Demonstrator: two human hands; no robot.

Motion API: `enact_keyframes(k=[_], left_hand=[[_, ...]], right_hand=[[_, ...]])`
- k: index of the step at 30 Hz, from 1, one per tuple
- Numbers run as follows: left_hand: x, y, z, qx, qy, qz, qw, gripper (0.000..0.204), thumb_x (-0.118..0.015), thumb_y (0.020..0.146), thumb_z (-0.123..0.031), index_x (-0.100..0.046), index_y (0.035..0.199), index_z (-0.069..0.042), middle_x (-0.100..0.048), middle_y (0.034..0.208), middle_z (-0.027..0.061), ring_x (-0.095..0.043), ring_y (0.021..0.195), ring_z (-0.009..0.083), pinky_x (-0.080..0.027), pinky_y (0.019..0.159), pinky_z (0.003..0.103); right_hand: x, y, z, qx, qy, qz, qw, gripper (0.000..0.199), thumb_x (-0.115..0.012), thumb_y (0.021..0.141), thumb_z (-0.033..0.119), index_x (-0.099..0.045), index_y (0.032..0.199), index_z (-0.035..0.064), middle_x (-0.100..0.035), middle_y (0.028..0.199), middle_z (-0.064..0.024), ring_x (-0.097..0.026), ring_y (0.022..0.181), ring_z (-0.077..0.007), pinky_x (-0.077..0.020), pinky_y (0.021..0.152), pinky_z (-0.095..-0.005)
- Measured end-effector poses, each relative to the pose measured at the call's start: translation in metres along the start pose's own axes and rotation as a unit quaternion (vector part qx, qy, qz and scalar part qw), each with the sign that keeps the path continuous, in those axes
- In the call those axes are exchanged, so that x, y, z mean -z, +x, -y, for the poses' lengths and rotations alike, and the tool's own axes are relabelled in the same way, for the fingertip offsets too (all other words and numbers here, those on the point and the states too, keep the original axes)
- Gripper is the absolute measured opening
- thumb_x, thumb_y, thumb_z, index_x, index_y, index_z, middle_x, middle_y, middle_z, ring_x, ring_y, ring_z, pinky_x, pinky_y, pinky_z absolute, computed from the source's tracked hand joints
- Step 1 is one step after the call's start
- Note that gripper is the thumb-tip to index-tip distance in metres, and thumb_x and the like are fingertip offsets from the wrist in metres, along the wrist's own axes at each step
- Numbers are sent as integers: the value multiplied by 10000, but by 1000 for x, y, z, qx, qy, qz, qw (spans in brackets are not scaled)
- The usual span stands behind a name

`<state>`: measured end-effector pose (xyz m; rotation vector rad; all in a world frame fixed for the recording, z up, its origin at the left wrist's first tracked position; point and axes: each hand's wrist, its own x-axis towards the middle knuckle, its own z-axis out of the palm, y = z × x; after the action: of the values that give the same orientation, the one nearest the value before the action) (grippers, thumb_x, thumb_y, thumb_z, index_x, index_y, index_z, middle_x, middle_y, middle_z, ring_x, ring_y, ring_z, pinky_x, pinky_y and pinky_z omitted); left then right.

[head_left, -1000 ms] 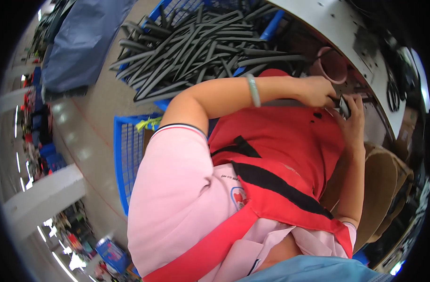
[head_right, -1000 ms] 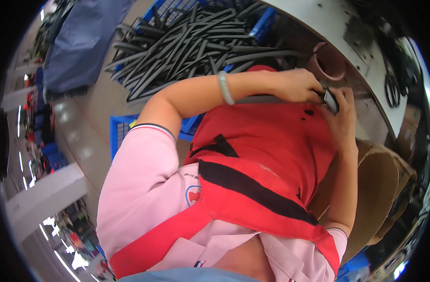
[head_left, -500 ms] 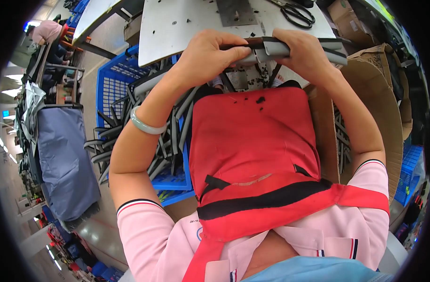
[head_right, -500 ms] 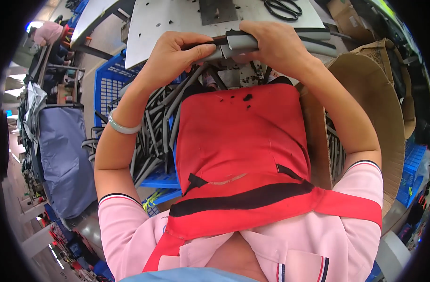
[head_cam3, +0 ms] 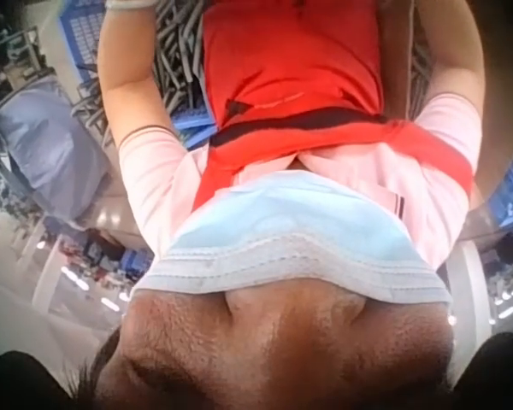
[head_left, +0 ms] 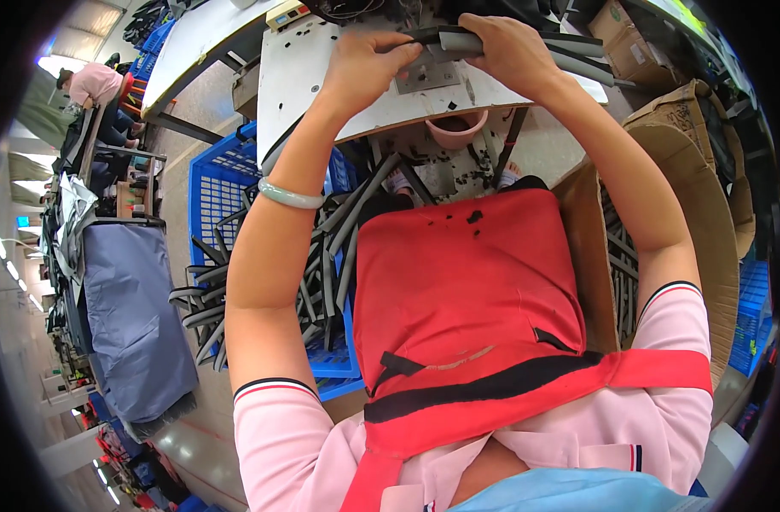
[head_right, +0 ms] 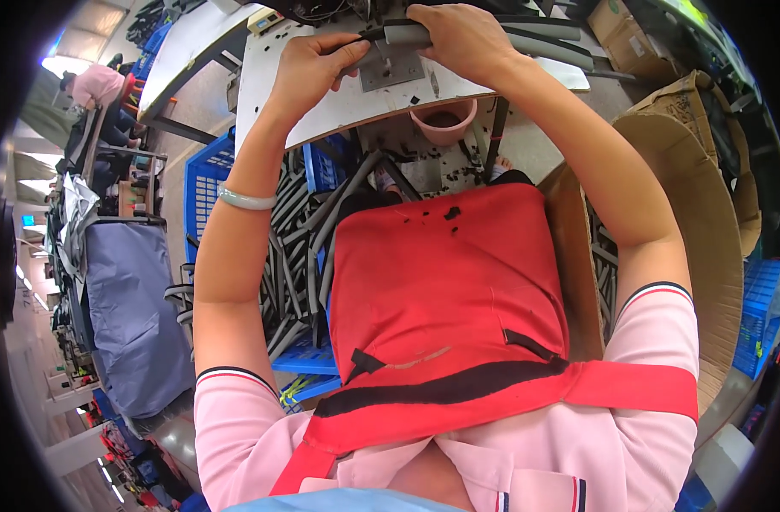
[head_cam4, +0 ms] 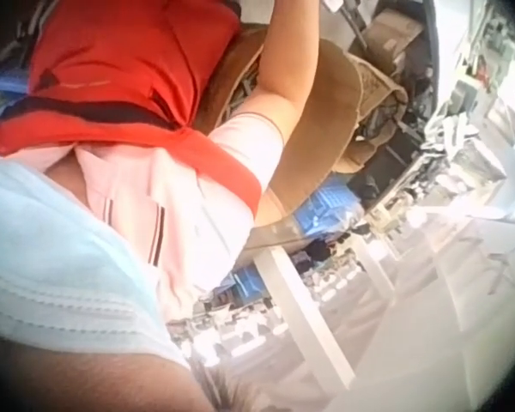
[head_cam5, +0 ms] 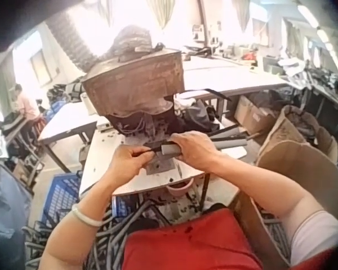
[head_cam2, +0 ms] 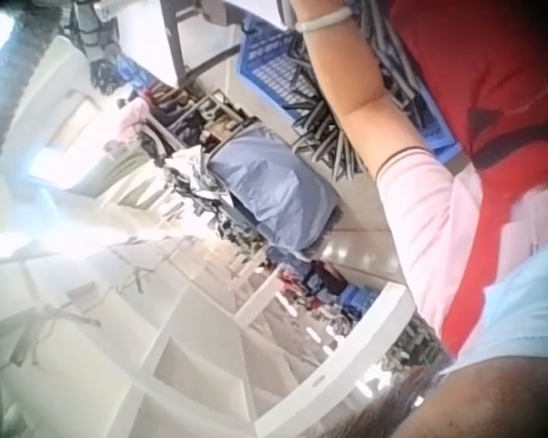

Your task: Feeding long foam strips into an industrial machine and trimming them with scissors at a factory workstation.

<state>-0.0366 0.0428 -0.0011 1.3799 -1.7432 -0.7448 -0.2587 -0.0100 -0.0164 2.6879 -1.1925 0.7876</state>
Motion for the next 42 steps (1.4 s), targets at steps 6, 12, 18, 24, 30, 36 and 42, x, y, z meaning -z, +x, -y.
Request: enact_keyframes(k=[6,12,18,24,30,36,42], left_hand=[[3,16,4,62,0,16,998,310,-715,830,-247,-723,1027,-8,-693,761,63,-627,621,95,-450,490,228],[6,26,11,30,-22,-14,999,262,-687,874,-214,-717,1031,-6,-660,703,48,-488,512,62,-391,489,211],[21,41,43,33,-127,-75,989,222,-629,902,-160,-690,855,48,-637,676,46,-571,556,108,-458,483,260],[-7,0,-2,82,-39,129,987,245,-649,893,-186,-656,780,32,-611,641,49,-587,543,122,-515,501,266],[-44,-19,-15,119,-181,131,968,242,-637,901,-216,-685,877,20,-640,674,49,-594,585,115,-480,523,258],[-18,-82,28,156,-72,204,964,308,-576,961,-317,-663,1050,-36,-638,743,26,-608,661,111,-479,637,218],[-2,-71,4,138,-122,164,969,283,-626,933,-297,-688,1011,-32,-624,701,8,-491,537,43,-372,491,194]], right_hand=[[-4,14,-5,-11,-6,-1,1000,497,-736,757,181,-560,1203,51,-654,1077,-155,-602,1029,-347,-482,870,-425],[14,29,4,-18,3,38,999,340,-731,720,203,-605,975,16,-665,868,-187,-642,889,-366,-499,757,-459],[9,33,1,-87,17,1,996,397,-708,747,213,-610,1068,1,-665,917,-222,-634,910,-391,-505,777,-450],[-12,-62,103,289,74,70,952,324,-601,761,128,-596,1075,46,-588,1157,-110,-544,1147,-258,-464,971,-370],[-37,-81,131,272,-56,311,909,117,-548,805,157,-580,876,70,-659,876,-115,-637,948,-256,-450,946,-396],[38,-52,52,15,45,209,977,392,-703,751,171,-556,1092,48,-663,829,-174,-653,841,-352,-508,759,-442],[56,-45,20,-23,162,170,972,558,-739,768,230,-469,1227,66,-648,934,-235,-616,893,-409,-478,785,-415]])
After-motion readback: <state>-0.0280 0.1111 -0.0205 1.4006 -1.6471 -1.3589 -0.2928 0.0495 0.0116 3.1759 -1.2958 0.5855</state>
